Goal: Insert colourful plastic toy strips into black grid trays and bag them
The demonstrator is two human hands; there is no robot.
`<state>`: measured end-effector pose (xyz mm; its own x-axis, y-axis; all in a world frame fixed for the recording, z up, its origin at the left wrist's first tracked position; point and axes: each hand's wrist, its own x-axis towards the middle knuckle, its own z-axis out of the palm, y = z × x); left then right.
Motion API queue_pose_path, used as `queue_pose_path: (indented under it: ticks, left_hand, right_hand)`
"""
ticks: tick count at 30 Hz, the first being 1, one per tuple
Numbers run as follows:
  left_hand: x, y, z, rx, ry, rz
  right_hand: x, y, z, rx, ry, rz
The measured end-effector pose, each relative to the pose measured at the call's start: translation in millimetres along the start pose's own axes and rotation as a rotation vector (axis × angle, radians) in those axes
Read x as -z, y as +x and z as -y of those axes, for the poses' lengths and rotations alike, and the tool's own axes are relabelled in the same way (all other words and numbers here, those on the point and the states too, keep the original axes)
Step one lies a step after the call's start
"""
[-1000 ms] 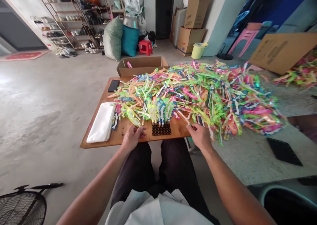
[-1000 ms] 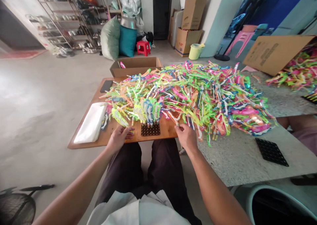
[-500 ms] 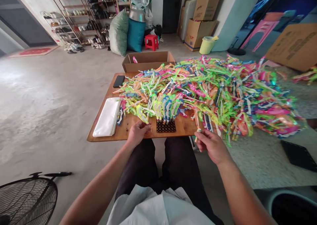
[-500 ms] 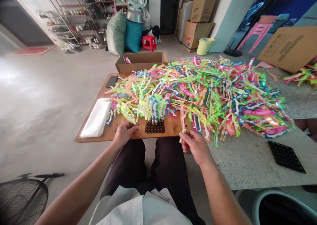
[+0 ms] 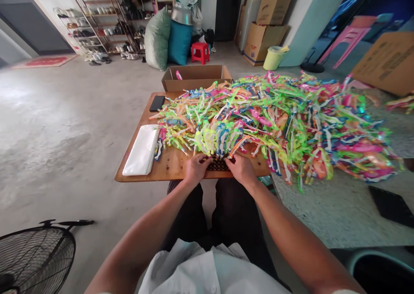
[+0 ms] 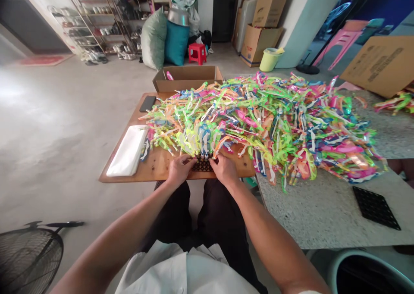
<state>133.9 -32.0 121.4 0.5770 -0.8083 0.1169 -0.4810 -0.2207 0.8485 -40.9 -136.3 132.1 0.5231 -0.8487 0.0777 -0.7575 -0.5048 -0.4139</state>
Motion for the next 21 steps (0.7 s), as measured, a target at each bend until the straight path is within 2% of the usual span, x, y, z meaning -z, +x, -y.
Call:
queue_pose_path:
  ticks: [3, 6, 8, 11, 13, 16, 21]
  left_hand:
    - [-4.0, 1, 4, -0.051, 0.021, -0.01]
    - [-6.3, 2, 8, -0.044, 0.028, -0.024]
    - [-7.5, 4, 10, -0.04, 0.039, -0.023]
    - [-9.1, 7, 9, -0.11, 0.086, 0.004]
    - [-9.9, 9, 6, -0.143, 0.121, 0.014]
    - [-10.2, 9, -2, -0.118, 0.174, 0.001]
    - [-13.5, -1, -16, -0.132, 0.287, -0.037]
  right_hand:
    - [2, 0, 4, 0.017, -0.111, 0.028]
    - [3, 0, 10, -0.013, -0.181, 0.07]
    - [3, 0, 15, -0.039, -0.2, 0.084]
    - [3, 0, 23, -0.079, -0.183, 0.066]
    - [2, 0, 27, -0.105, -0.171, 0.057]
    - [2, -1, 31, -0.113, -0.163, 0.057]
    - [2, -2, 34, -0.117, -0.168, 0.056]
